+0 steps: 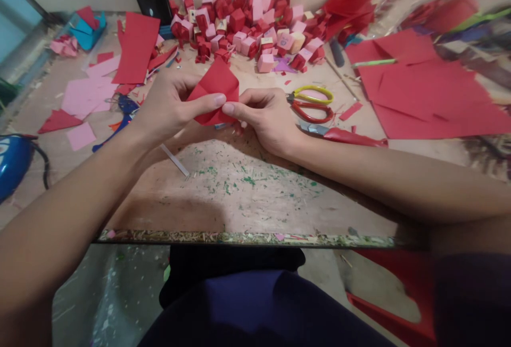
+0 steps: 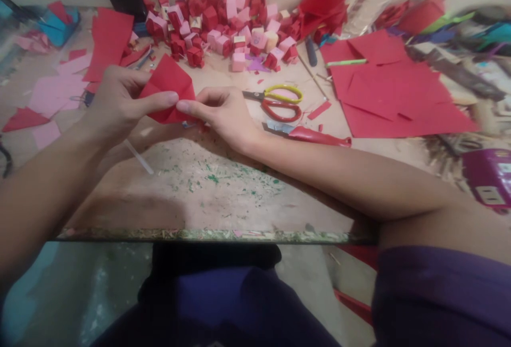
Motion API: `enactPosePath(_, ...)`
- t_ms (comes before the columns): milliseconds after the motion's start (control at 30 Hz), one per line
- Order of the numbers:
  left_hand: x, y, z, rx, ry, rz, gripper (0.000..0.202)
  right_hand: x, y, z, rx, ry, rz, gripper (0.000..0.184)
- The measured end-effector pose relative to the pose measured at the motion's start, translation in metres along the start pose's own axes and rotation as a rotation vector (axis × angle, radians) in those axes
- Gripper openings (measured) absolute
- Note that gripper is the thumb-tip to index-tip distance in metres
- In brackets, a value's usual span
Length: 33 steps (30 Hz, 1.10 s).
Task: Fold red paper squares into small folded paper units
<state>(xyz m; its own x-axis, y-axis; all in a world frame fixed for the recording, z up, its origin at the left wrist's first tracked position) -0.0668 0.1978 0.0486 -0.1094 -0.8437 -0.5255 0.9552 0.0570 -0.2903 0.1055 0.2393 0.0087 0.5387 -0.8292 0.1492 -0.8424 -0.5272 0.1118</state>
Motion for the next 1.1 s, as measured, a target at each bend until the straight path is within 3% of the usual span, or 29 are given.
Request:
enactPosePath(200, -0.0037, -0.0019, 0.0003, -0.081, 0.016, -0.069, 0.036, 0.0014, 0.0012, -0.0016, 0.043, -0.047, -0.012, 0.044)
enactPosePath(533, -0.0016, -0.0051, 0.0010, -0.224, -0.047, -0.010, 0.020, 0.0001, -0.0004, 0.0009, 0.104, -0.062, -0.029, 0.042)
enactPosePath(667, -0.0023, -0.0083, 0.0025, -0.214, -0.040, 0.060, 0.019, 0.0016, 0.0025, -0.0006, 0.118, -0.055, -0.084, 0.037)
enactPosePath(900, -0.0035, -0.0094, 0.0035, -0.206, -0.006, 0.067, 0.021, 0.0017, 0.0027, -0.0009, 0.107, -0.038, -0.071, 0.033)
enactPosePath(1100, -0.0024, -0.0059, 0.0047, -0.094, -0.048, -0.014, 0.019, -0.0006, 0.0021, 0.0005, 0.073, -0.018, -0.056, 0.034)
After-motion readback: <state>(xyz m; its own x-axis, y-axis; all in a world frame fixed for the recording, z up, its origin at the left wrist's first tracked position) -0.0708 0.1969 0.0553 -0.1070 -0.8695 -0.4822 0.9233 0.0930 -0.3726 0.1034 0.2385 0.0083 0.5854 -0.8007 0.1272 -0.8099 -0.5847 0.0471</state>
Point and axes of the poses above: each hand's wrist, its own x-axis away from the middle knuckle, its own y-axis out of the palm, z = x × y, the point moved 5 cm from there along -x, towards the middle knuckle, and after that the axes turned 15 degrees about y, right-handed, at the moved point
